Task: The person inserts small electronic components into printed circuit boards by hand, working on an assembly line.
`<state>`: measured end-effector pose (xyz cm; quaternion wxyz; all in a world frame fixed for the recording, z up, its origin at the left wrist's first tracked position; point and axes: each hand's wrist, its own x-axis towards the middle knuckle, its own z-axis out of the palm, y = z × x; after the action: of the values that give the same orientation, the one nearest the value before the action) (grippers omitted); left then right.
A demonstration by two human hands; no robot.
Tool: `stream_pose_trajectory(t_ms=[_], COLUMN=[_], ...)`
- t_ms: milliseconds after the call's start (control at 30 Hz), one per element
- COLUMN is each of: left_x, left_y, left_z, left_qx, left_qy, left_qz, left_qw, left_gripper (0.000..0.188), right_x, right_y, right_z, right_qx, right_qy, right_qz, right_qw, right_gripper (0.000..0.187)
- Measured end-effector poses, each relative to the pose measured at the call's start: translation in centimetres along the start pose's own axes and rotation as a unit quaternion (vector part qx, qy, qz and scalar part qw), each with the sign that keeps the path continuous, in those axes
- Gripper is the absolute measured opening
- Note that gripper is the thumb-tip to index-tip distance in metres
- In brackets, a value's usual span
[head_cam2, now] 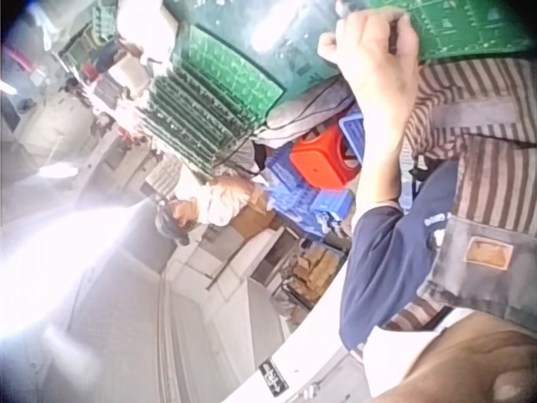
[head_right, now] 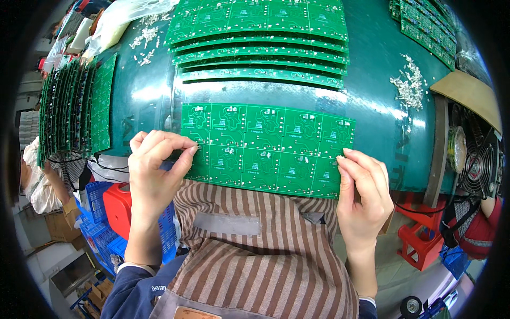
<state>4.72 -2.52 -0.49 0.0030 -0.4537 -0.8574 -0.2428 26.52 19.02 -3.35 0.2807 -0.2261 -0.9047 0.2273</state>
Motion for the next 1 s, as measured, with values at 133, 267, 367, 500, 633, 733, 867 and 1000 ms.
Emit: stream_pose_trajectory(t_ms=[133, 267, 367, 500, 633, 733, 867, 1000], left_x=[-0.1, 0.1, 0.4, 0.6, 0.9, 1.0, 1.4, 1.3], left_y=[0.4, 0.4, 0.8, 1.4, 1.4, 1.6, 1.1, 0.5], left_z=[0.0, -0.1, -0.5, -0.8, -0.8, -1.2, -1.6, -1.5], left_qx=[0.048, 0.043, 0.072, 0.122, 0.131, 0.152, 0.137, 0.070], left_qy=[0.004, 0.000, -0.015, -0.030, -0.039, -0.058, -0.086, -0.082], left_qz=[0.016, 0.015, 0.045, 0.090, 0.106, 0.119, 0.110, 0.097], left_qw=[0.999, 0.999, 0.996, 0.988, 0.985, 0.980, 0.981, 0.989], left_gripper=[0.008, 0.008, 0.010, 0.013, 0.012, 0.012, 0.012, 0.011], right_x=[0.2, 0.5, 0.8, 2.1, 3.1, 3.6, 4.7, 5.1], right_y=[0.1, 0.1, -0.2, -0.7, -2.0, -3.1, -4.2, -4.3], right_z=[-0.3, -0.6, -1.0, -1.3, -0.1, 0.7, 1.5, 1.7], right_qx=[0.006, 0.024, 0.049, 0.005, -0.003, 0.005, -0.013, -0.017], right_qy=[-0.013, -0.028, -0.037, -0.032, -0.095, -0.159, -0.221, -0.223], right_qz=[0.000, 0.009, 0.032, -0.002, -0.057, -0.074, -0.087, -0.090], right_qw=[1.000, 0.999, 0.998, 0.999, 0.994, 0.984, 0.971, 0.971], right_gripper=[0.017, 0.018, 0.023, 0.032, 0.060, 0.092, 0.105, 0.103])
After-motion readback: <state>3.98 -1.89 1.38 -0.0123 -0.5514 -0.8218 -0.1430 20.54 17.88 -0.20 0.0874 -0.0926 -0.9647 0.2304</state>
